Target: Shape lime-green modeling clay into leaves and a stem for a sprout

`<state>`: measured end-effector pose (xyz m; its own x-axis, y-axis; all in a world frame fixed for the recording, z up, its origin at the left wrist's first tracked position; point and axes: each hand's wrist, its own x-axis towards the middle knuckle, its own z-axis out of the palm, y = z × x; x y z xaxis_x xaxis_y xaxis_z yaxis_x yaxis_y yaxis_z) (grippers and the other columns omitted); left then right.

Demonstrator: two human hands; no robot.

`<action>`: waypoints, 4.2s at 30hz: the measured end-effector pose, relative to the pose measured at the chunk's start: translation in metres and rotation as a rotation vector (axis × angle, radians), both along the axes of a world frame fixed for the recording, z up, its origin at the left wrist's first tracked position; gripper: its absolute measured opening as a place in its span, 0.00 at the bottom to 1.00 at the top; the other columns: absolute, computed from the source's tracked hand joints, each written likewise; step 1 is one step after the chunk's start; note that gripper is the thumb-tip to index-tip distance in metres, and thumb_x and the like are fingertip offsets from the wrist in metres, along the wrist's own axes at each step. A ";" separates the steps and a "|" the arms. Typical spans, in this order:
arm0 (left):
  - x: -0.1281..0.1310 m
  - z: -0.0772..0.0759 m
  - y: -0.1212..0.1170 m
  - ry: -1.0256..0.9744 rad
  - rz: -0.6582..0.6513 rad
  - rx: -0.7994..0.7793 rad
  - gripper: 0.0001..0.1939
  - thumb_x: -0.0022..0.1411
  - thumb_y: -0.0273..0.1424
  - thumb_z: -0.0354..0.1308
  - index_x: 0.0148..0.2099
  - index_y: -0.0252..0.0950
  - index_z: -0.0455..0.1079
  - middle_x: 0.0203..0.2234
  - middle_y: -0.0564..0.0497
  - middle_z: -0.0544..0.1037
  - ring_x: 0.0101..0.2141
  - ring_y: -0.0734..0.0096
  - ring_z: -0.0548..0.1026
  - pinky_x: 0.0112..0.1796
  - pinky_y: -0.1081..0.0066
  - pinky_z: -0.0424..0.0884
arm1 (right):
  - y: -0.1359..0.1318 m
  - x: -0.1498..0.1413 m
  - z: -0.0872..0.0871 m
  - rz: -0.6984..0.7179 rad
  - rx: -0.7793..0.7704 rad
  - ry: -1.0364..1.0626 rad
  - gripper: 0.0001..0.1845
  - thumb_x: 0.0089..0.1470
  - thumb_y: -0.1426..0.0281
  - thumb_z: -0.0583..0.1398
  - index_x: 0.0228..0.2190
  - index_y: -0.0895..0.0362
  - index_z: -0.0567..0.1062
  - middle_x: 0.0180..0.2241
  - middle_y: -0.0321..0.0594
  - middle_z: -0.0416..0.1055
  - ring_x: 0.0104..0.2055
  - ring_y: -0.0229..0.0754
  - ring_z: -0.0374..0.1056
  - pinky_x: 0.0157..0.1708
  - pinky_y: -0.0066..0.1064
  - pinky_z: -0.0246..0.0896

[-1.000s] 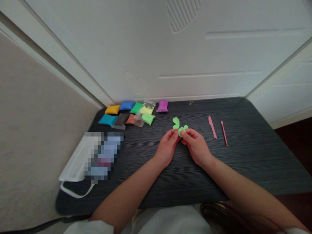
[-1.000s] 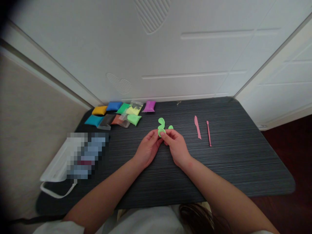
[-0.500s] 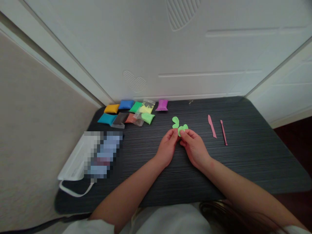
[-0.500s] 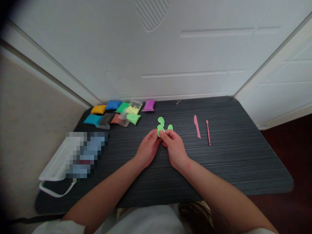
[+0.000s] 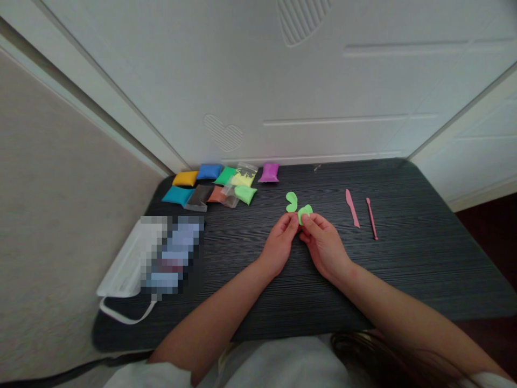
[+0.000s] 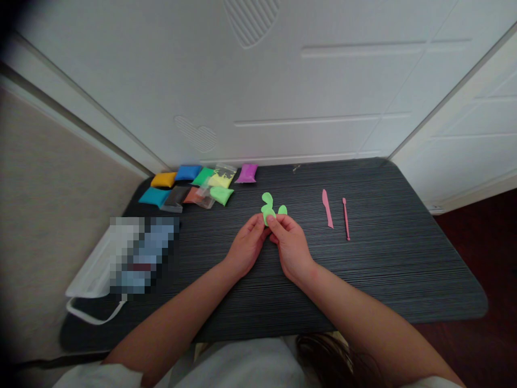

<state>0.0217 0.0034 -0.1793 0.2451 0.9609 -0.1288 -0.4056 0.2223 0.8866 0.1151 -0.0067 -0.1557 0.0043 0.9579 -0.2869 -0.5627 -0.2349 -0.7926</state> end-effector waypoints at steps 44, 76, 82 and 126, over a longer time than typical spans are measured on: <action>-0.005 0.002 0.004 -0.162 0.006 -0.033 0.11 0.59 0.36 0.50 0.39 0.36 0.67 0.37 0.50 0.71 0.41 0.69 0.68 0.43 0.66 0.63 | 0.004 0.008 0.002 0.040 0.028 -0.098 0.07 0.43 0.65 0.62 0.22 0.55 0.71 0.22 0.31 0.63 0.22 0.32 0.52 0.21 0.26 0.46; -0.010 0.004 0.006 -0.100 0.017 -0.026 0.07 0.56 0.33 0.55 0.35 0.35 0.69 0.30 0.53 0.72 0.32 0.75 0.69 0.38 0.71 0.65 | 0.009 0.022 -0.003 0.212 0.264 -0.554 0.08 0.47 0.63 0.59 0.29 0.56 0.70 0.27 0.34 0.69 0.28 0.35 0.65 0.31 0.29 0.60; -0.018 0.003 0.010 0.144 0.041 0.032 0.09 0.49 0.30 0.61 0.35 0.34 0.71 0.27 0.54 0.73 0.26 0.79 0.67 0.32 0.74 0.63 | 0.014 0.027 -0.004 0.260 0.256 -0.456 0.09 0.45 0.68 0.62 0.31 0.55 0.68 0.25 0.31 0.69 0.25 0.32 0.65 0.27 0.25 0.62; -0.024 0.004 0.013 0.145 0.047 0.000 0.10 0.51 0.35 0.59 0.34 0.34 0.71 0.23 0.53 0.72 0.26 0.76 0.67 0.31 0.73 0.63 | 0.013 0.040 -0.006 0.236 0.519 -0.918 0.13 0.49 0.69 0.58 0.40 0.52 0.66 0.33 0.37 0.68 0.34 0.39 0.66 0.37 0.34 0.63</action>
<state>-0.0026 0.0167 -0.1748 0.1786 0.9709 -0.1596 -0.2828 0.2060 0.9368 0.1550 0.0065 -0.1615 -0.1894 0.9666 0.1728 0.3122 0.2261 -0.9227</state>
